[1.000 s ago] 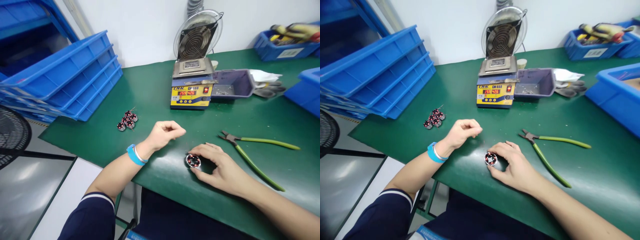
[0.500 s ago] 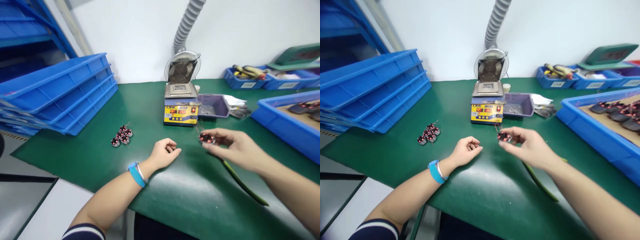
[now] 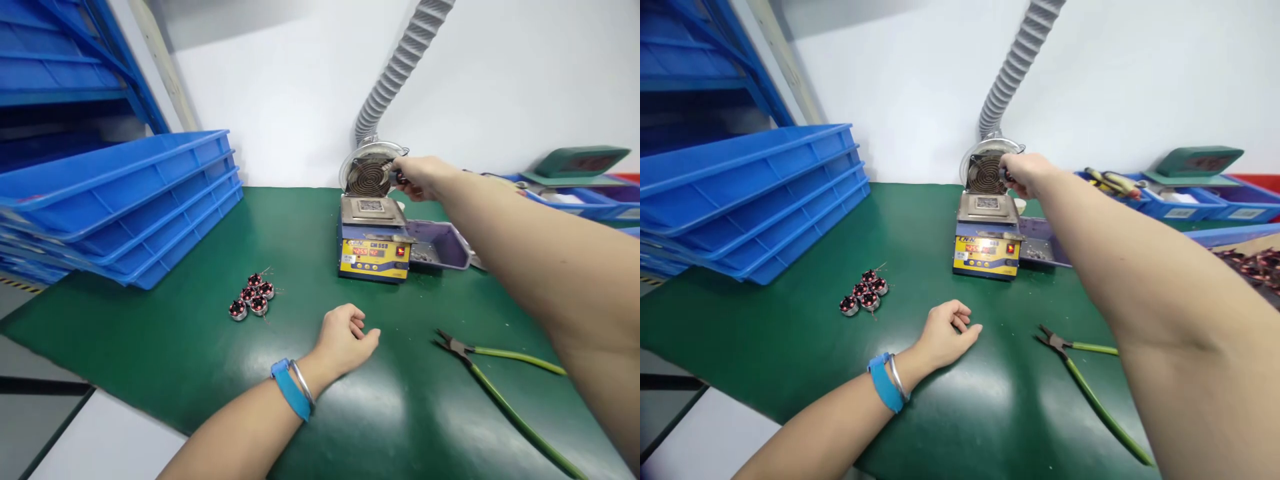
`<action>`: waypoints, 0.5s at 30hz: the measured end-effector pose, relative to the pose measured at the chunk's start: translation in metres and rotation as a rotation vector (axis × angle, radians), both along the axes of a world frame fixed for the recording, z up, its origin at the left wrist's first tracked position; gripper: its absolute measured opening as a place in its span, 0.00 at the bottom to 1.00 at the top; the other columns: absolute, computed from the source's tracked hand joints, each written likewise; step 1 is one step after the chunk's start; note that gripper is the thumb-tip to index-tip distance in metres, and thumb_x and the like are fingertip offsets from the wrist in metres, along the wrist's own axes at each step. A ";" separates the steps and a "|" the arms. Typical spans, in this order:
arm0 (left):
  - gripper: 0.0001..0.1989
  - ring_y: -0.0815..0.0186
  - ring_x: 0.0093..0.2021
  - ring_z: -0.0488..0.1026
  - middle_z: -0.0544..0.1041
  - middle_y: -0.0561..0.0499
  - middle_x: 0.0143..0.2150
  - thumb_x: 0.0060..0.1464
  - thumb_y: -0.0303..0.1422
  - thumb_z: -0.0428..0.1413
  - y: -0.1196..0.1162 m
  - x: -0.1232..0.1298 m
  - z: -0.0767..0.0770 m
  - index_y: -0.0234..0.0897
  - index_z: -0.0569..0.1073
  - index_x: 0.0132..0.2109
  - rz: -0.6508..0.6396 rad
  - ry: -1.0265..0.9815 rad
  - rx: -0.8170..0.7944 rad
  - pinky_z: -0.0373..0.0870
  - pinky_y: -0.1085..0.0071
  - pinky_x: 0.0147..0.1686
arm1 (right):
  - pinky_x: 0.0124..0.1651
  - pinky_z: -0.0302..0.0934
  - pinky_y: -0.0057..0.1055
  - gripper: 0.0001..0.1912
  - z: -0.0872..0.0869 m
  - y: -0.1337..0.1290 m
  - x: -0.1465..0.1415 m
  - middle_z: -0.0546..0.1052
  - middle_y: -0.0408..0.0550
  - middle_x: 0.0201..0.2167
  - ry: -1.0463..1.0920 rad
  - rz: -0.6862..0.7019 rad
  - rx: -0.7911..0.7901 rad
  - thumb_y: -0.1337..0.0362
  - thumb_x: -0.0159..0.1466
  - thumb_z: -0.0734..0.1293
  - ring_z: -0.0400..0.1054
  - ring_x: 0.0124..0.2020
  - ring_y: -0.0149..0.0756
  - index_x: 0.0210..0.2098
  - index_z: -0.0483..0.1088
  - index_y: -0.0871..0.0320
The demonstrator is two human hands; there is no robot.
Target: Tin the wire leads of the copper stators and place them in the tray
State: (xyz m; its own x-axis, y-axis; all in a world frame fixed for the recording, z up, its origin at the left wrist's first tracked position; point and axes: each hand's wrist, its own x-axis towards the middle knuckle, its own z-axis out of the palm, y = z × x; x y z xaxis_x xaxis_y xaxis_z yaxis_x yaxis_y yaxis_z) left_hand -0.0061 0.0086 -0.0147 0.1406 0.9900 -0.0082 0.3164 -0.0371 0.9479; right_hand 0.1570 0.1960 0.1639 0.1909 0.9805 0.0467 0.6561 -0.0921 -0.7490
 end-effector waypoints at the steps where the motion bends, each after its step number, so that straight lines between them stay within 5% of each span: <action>1: 0.11 0.66 0.27 0.70 0.69 0.56 0.21 0.39 0.30 0.63 0.000 0.000 -0.001 0.37 0.67 0.30 -0.004 0.001 0.000 0.69 0.68 0.33 | 0.26 0.52 0.23 0.24 0.000 0.002 -0.003 0.70 0.56 0.31 0.008 -0.004 -0.012 0.56 0.59 0.53 0.61 0.20 0.14 0.28 0.61 0.77; 8: 0.12 0.61 0.31 0.72 0.68 0.55 0.18 0.39 0.31 0.63 0.002 0.000 -0.002 0.39 0.66 0.30 -0.038 -0.005 0.020 0.69 0.64 0.38 | 0.26 0.51 0.25 0.21 -0.006 0.015 -0.011 0.68 0.52 0.31 -0.016 0.011 -0.043 0.55 0.59 0.54 0.65 0.24 0.19 0.25 0.59 0.70; 15: 0.12 0.60 0.31 0.72 0.68 0.55 0.18 0.39 0.31 0.63 0.002 0.000 -0.001 0.39 0.67 0.30 -0.045 -0.005 0.011 0.70 0.63 0.38 | 0.32 0.56 0.24 0.30 -0.018 0.033 -0.005 0.69 0.50 0.34 -0.156 0.109 -0.016 0.61 0.70 0.42 0.68 0.30 0.22 0.34 0.66 0.79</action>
